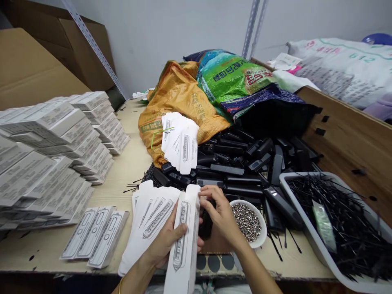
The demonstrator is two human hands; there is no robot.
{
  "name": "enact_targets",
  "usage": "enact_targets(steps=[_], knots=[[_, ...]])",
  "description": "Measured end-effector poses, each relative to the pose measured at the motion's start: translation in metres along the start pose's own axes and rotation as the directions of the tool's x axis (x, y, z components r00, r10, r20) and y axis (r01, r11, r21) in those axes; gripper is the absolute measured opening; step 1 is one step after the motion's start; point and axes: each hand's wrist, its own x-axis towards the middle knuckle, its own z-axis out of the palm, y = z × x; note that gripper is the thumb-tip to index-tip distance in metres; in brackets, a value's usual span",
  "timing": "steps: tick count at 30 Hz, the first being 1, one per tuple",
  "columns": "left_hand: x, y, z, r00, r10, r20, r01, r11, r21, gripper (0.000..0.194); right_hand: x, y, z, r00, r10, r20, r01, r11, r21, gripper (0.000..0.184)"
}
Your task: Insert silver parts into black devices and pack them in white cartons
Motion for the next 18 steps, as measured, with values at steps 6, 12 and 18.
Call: enact_targets(steps=[6, 12, 18], knots=[[0.009, -0.007, 0.018, 0.968, 0.233, -0.091, -0.194, 0.931, 0.309, 0.048, -0.020, 0.009, 0.030, 0.973, 0.208, -0.100, -0.199, 0.976, 0.093, 0.032], [0.008, -0.011, 0.021, 0.952, 0.277, -0.132, -0.156, 0.807, 0.569, 0.052, -0.021, 0.000, 0.032, 0.956, 0.224, -0.190, -0.205, 0.972, 0.115, 0.037], [0.007, 0.002, 0.019, 0.945, 0.297, -0.141, -0.167, 0.803, 0.571, 0.066, -0.031, -0.012, 0.036, 0.974, 0.078, -0.214, -0.018, 0.964, 0.267, 0.021]])
